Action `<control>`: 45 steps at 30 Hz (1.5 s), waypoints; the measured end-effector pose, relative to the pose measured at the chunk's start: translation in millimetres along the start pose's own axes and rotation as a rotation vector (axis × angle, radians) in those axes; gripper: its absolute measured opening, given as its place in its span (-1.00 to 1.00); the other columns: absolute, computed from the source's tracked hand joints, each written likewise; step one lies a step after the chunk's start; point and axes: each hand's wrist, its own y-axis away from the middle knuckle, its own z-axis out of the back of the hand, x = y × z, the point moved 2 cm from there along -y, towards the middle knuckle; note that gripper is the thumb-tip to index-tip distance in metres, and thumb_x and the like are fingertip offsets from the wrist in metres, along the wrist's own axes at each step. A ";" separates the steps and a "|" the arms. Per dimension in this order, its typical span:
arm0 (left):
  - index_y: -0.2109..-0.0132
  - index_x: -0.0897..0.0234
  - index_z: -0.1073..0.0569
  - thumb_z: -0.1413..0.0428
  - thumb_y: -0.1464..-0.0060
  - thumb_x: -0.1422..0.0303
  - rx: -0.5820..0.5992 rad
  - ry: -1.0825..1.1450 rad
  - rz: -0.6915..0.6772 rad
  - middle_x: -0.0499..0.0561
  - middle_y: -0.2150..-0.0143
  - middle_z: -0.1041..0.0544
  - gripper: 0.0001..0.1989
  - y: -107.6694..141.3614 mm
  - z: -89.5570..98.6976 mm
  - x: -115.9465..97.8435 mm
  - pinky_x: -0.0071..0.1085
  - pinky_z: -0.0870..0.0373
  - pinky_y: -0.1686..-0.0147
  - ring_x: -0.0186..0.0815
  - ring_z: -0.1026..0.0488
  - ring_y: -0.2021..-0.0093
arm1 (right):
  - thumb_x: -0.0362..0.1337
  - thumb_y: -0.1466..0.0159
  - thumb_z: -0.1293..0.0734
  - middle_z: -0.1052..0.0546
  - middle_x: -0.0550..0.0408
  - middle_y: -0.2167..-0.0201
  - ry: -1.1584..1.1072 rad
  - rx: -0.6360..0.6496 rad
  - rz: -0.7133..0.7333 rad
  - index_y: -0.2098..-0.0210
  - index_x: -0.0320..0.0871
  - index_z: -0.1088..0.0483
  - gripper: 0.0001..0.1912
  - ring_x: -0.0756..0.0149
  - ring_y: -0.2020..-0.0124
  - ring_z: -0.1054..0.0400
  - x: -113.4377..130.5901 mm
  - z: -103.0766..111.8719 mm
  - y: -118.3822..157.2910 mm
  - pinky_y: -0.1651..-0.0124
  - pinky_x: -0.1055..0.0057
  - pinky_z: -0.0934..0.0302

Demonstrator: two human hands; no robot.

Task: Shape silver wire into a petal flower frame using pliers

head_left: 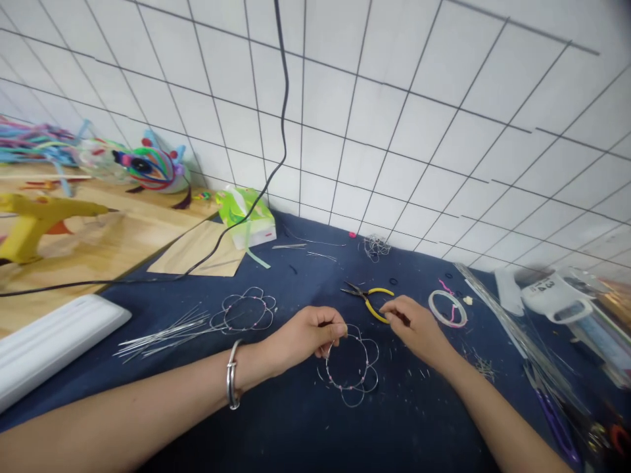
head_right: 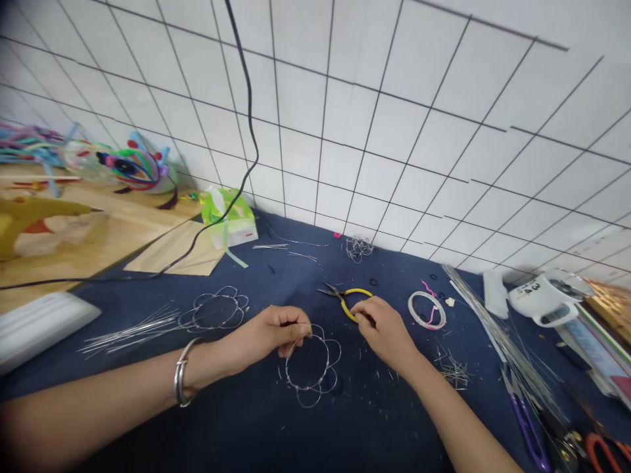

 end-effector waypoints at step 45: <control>0.26 0.35 -0.43 -0.01 -0.07 0.19 0.205 0.138 0.039 -0.01 0.40 -0.44 -0.71 -3.9 3.9 3.8 -0.49 -0.25 0.47 -0.45 -0.35 0.50 | -0.12 -0.20 -0.19 -0.26 0.22 0.59 -0.419 0.099 -0.278 0.47 -0.13 -0.33 -0.75 0.44 0.54 -0.14 38.6 -35.3 23.1 0.46 0.51 -0.08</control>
